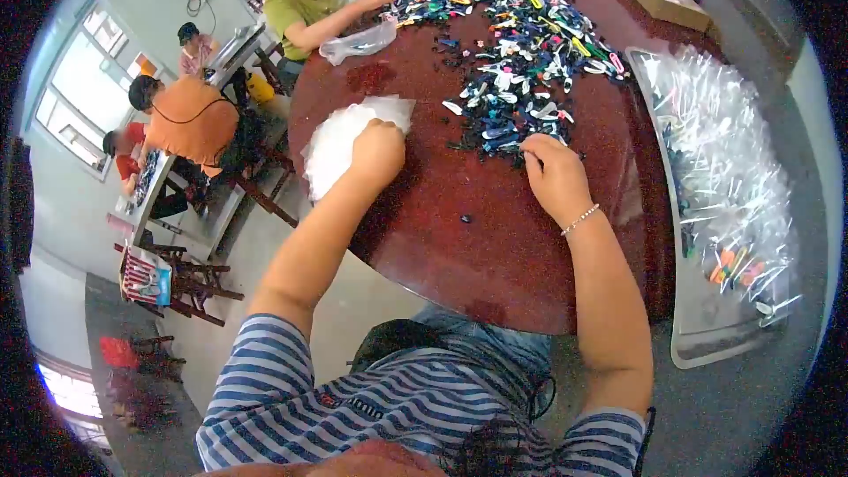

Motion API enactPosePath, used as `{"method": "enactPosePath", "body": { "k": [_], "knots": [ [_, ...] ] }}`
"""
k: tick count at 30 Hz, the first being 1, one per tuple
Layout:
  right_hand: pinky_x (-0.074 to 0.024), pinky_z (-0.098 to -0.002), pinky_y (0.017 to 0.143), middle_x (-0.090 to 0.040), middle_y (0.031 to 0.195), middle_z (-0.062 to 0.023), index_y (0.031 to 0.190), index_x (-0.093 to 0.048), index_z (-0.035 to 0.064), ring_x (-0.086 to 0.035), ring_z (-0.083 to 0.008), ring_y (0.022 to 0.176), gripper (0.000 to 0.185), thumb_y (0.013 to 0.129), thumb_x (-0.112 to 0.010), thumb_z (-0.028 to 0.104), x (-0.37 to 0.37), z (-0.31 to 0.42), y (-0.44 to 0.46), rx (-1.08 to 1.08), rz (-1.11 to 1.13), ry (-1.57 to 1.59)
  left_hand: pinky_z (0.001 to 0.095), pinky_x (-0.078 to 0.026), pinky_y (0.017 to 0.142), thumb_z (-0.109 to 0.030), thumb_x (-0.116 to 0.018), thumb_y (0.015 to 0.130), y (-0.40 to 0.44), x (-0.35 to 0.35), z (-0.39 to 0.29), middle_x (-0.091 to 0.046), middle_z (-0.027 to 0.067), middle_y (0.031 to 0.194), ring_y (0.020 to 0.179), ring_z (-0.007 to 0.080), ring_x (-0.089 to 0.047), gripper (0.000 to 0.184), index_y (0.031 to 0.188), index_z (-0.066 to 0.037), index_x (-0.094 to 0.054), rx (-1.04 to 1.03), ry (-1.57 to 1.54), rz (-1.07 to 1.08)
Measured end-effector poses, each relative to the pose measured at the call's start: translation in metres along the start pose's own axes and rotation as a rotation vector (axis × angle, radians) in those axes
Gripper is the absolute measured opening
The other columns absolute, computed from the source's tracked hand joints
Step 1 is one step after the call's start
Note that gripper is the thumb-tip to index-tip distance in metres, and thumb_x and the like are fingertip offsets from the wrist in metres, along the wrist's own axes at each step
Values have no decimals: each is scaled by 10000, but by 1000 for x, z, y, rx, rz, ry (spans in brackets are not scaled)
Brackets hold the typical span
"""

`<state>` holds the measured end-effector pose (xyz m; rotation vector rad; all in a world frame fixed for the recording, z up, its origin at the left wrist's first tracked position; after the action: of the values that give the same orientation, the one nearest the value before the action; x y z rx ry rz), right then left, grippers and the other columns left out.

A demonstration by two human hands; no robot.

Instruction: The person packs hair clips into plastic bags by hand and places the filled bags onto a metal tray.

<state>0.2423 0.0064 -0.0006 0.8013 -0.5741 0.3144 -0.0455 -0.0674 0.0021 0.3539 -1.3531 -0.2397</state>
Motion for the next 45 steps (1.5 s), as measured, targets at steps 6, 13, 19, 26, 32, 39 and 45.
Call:
{"method": "enactPosePath", "body": {
  "k": [6, 13, 19, 26, 32, 39, 45],
  "knots": [
    [-500, -346, 819, -660, 992, -167, 948, -646, -21, -639, -312, 931, 127, 837, -592, 9, 1, -2, 0, -7, 0, 14, 437, -511, 644, -139, -588, 792, -4, 5, 17, -651, 171, 698, 649, 357, -631, 152, 740, -35, -686, 231, -243, -114],
    [-500, -348, 816, -660, 982, -167, 947, -642, -24, -640, -315, 923, 128, 840, -583, 12, 3, 3, 0, -8, 25, 13, 401, -486, 599, -314, -725, 753, -9, 24, 31, -647, 151, 661, 623, 325, -625, 279, 705, -42, -682, 400, -482, -138],
    [-506, -346, 803, -661, 982, -167, 942, -648, -22, -645, -317, 903, 124, 841, -586, 17, 2, 3, 0, -6, 7, 3, 409, -469, 578, -395, -757, 714, -8, 32, 29, -634, 153, 651, 615, 327, -610, 373, 667, -39, -657, 301, -390, -81],
    [-507, -344, 800, -662, 982, -163, 946, -647, -23, -647, -315, 902, 126, 842, -591, 21, 2, 3, 0, -21, 23, 26, 419, -412, 488, -487, -714, 758, -14, 31, 25, -547, 174, 536, 475, 331, -523, 525, 566, -19, -574, 260, -341, -60],
    [-502, -339, 812, -662, 973, -158, 934, -649, -18, -642, -312, 915, 115, 841, -594, 21, 0, 1, 1, -33, 19, 7, 429, -397, 490, -540, -659, 787, -9, 39, 33, -542, 173, 528, 468, 314, -504, 595, 549, -2, -566, 369, -356, -115],
    [-475, -345, 883, -645, 1100, -126, 1105, -608, 27, -612, -251, 1028, 292, 820, -661, 53, 5, 41, 4, 61, -60, 105, 305, -257, 422, -417, -662, 859, 15, 73, -8, -337, -43, 486, 490, 56, -312, 579, 500, -15, -452, 428, -1080, 7],
    [-467, -301, 906, -634, 1085, -92, 1233, -534, 5, -596, -169, 1022, 421, 833, -662, 30, -1, 51, 3, -225, -16, 766, 258, -240, 392, -345, -679, 862, 33, 57, -72, -385, -68, 472, 437, 35, -352, 484, 513, -70, -488, 203, -1223, 79]
  ]
}}
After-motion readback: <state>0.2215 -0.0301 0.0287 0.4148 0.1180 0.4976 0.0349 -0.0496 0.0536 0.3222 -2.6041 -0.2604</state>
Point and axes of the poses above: each hand's wrist, its own y-axis towards the middle knuckle, its own x-axis out of the back of the hand, z = x × y, the point moved 2 cm from there along y, towards the middle knuckle
